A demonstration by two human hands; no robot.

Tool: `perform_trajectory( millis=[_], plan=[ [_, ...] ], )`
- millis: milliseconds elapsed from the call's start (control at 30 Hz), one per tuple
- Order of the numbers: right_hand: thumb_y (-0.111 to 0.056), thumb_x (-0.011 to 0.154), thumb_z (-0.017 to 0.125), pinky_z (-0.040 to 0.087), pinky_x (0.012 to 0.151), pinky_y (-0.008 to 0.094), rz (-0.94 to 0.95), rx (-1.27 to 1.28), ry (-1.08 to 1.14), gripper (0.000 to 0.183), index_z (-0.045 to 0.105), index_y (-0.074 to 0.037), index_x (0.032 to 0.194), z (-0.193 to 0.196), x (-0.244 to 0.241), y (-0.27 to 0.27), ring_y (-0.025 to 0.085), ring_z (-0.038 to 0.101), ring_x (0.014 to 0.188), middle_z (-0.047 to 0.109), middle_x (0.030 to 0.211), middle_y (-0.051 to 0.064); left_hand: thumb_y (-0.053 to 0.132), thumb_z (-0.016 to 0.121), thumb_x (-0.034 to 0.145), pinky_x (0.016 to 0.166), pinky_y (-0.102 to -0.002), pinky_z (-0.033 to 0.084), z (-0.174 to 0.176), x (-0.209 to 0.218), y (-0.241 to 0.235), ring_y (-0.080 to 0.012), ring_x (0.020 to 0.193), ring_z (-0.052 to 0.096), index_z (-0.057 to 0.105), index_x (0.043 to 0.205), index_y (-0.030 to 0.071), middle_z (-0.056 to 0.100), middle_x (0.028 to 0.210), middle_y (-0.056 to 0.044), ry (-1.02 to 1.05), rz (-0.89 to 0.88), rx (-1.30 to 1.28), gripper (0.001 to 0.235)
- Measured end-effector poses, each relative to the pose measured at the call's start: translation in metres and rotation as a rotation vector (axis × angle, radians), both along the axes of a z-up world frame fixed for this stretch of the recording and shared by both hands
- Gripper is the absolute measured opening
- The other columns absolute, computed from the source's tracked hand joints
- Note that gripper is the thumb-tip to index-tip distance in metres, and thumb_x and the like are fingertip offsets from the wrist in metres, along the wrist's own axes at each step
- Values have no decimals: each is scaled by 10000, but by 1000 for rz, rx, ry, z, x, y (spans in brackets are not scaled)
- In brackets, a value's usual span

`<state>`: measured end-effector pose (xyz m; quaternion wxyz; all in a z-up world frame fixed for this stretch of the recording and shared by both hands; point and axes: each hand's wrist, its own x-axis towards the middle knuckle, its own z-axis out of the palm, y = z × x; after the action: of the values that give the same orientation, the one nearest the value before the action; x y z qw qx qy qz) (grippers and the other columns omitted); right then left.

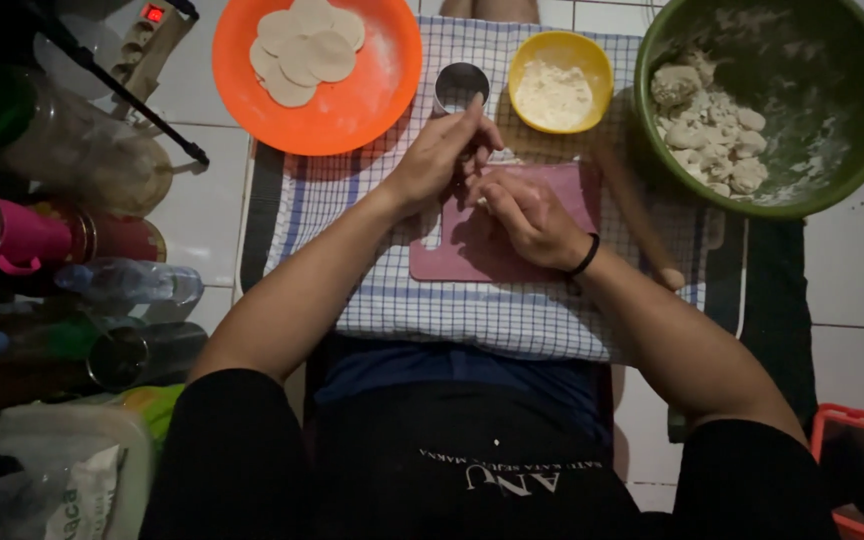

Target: Manually shaping dough into dumplings on a floor-level workspace.

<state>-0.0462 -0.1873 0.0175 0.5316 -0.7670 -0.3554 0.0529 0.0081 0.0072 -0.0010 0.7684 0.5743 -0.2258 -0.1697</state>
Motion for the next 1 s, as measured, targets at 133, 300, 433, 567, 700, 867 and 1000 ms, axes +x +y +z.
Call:
perform_trajectory(
  millis=[133,300,433,567,700,867,1000],
  plan=[
    [-101,1080,395,468,679,318,29,-17,-35,309,636,-6,913,4,-1,2,187,515,671,611,808,89,550,389,1028,492,-198,457,-1,-2,-1,-58,542,521,640,961,70,545,685,29,76,6,-7,546],
    [-106,1096,313,494,762,297,-17,38,60,343,612,-33,946,-7,6,-4,181,567,796,625,968,93,515,358,1054,512,-187,464,-2,-1,-1,-57,549,523,639,985,49,548,687,21,16,-3,-2,548],
    [-190,1133,316,520,853,281,-24,46,190,327,598,-54,1043,-7,8,-4,155,602,916,623,1072,71,497,409,1046,467,-192,433,4,-4,-2,-62,509,513,644,974,28,581,686,-1,80,19,-44,529],
    [-153,1135,370,518,838,258,11,124,235,280,623,-35,1146,-5,9,-3,148,599,929,620,1145,74,488,388,1059,505,-192,428,4,-4,-2,-70,533,510,634,977,30,560,640,4,37,-16,-68,526],
    [-17,1074,472,511,777,227,-43,71,239,194,643,-41,1164,1,7,-3,123,612,870,690,1096,64,519,402,1039,489,-181,403,2,-2,-2,-47,534,488,656,966,49,579,679,14,60,40,-36,539],
    [48,1043,470,602,814,280,4,69,265,200,635,-37,1118,7,8,-2,182,694,890,677,1049,87,506,378,1048,493,-196,465,0,-1,-1,-73,528,521,641,979,28,557,665,-2,51,0,-47,549],
    [103,1001,426,520,726,236,-34,-6,215,287,649,-53,1089,1,10,-3,115,596,787,649,928,44,534,352,1042,482,-197,436,-2,1,-2,-71,531,515,658,956,35,572,684,-6,-36,48,41,591]
  ],
)
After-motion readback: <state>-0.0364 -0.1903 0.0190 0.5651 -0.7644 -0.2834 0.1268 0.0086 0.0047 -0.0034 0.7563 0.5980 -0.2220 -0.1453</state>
